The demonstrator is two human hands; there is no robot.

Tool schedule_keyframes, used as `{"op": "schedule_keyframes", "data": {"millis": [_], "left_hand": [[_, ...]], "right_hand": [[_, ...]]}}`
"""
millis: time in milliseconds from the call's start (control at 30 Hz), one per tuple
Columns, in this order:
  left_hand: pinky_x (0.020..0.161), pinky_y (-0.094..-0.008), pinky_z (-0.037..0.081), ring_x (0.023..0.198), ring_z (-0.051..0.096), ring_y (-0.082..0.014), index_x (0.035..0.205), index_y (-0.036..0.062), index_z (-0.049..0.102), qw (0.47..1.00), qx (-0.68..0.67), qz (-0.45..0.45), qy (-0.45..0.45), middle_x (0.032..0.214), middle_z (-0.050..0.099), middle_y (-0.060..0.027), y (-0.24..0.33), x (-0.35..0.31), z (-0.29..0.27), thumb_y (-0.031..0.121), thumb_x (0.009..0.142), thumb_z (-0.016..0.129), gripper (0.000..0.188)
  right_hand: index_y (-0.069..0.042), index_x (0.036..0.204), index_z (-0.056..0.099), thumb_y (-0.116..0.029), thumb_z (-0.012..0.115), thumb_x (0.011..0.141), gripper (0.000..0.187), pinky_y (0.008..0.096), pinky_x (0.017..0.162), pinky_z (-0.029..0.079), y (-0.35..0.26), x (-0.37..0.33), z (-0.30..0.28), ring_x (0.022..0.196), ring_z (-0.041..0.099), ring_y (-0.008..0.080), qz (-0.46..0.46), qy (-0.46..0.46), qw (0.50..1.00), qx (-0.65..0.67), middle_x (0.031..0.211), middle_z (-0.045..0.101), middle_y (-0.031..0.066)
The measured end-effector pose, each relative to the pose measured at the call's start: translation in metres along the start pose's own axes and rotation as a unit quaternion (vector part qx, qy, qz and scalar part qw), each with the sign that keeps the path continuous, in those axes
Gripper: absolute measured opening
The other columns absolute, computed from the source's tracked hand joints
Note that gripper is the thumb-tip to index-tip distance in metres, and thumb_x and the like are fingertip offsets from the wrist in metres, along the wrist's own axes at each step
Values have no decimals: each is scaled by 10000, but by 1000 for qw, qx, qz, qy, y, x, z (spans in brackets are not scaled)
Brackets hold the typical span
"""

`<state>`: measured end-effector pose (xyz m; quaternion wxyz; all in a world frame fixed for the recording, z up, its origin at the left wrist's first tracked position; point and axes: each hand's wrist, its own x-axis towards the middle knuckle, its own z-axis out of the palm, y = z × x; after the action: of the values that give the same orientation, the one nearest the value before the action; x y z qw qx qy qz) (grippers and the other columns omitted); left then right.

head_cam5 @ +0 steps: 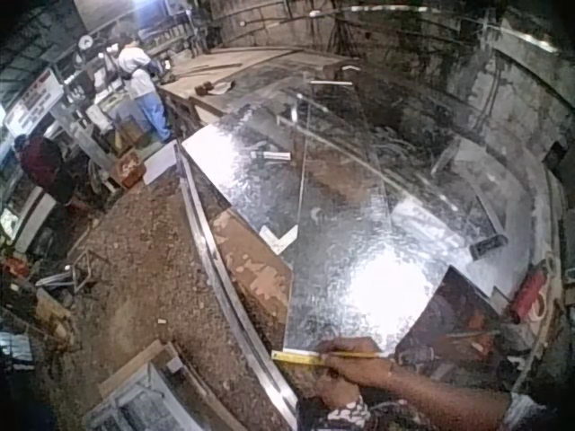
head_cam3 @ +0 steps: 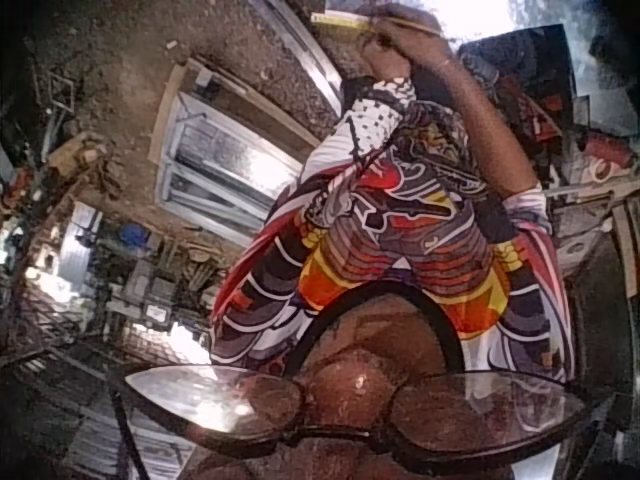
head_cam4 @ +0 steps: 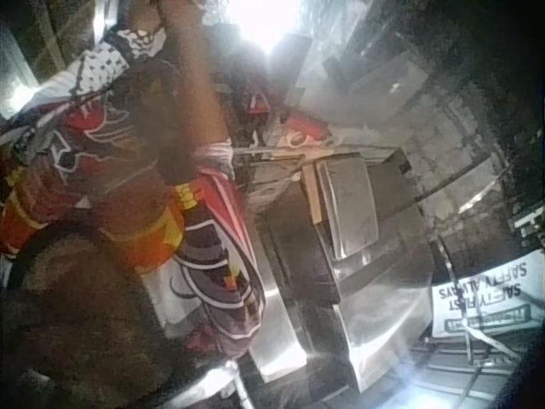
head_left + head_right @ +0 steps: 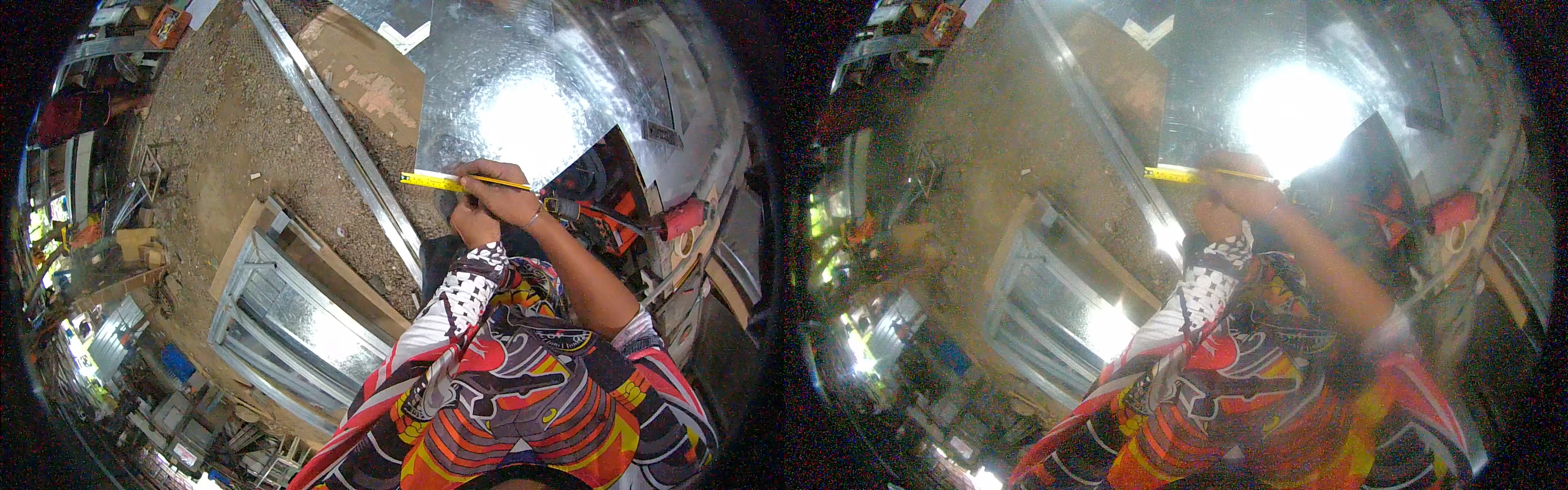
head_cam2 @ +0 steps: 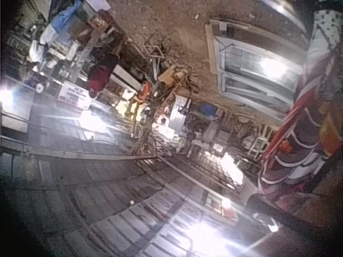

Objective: The person measures a metal sheet using a tape measure and marks it with a pencil. They repeatedly reposition the tape measure and mark multiple points on the sheet.

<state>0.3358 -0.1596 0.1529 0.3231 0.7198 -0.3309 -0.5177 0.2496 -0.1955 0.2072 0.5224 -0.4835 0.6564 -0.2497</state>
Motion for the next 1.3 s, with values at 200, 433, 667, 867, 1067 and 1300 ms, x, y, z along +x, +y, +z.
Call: {"op": "schedule_keyframes", "data": {"millis": [200, 433, 667, 867, 1067, 1300], "left_hand": [[782, -396, 531, 881, 722, -305, 1128, -72, 674, 1000, -2, 1, -3, 956, 737, -239, 1, 0, 1, 180, 947, 676, 310], [786, -392, 530, 883, 718, -294, 1127, -76, 674, 1000, -3, -2, -5, 959, 739, -233, 0, 0, -1, 179, 950, 672, 309], [789, -387, 529, 885, 715, -283, 1125, -79, 674, 1000, -4, -1, -6, 962, 740, -227, 0, 0, 1, 178, 954, 669, 308], [792, -383, 528, 887, 712, -274, 1124, -81, 674, 1000, -4, -1, -13, 964, 741, -222, 0, 0, 2, 177, 957, 667, 308], [794, -378, 527, 889, 709, -265, 1123, -84, 674, 1000, -8, -7, -8, 967, 743, -217, -1, -3, -2, 176, 959, 664, 307], [798, -374, 526, 891, 706, -254, 1121, -87, 675, 1000, -9, -14, -13, 970, 744, -211, 0, -4, -5, 175, 963, 661, 307]], "right_hand": [[-73, 1162, 715, -218, 644, 942, 273, 348, 794, 571, 8, 0, 1, 860, 721, 217, -74, 4, 997, -14, 1022, 741, 141], [-68, 1158, 714, -183, 646, 933, 262, 336, 743, 573, 3, -1, 2, 809, 711, 185, -42, 4, 999, 2, 974, 737, 134], [-36, 1123, 722, -180, 668, 956, 228, 296, 792, 551, 0, -3, 2, 885, 687, 120, -31, 5, 999, 7, 1021, 753, 102], [-42, 1179, 706, -184, 635, 978, 255, 291, 748, 568, 5, -7, 4, 816, 699, 133, -3, 0, 996, 88, 1016, 743, 98], [-3, 1152, 710, -141, 667, 973, 230, 275, 879, 541, 7, -7, 7, 983, 662, 106, -3, 0, 994, 106, 1098, 743, 82], [-9, 1137, 714, -130, 663, 971, 212, 271, 872, 539, 6, -7, 6, 976, 662, 105, -26, -3, 996, 88, 1089, 743, 81]]}}
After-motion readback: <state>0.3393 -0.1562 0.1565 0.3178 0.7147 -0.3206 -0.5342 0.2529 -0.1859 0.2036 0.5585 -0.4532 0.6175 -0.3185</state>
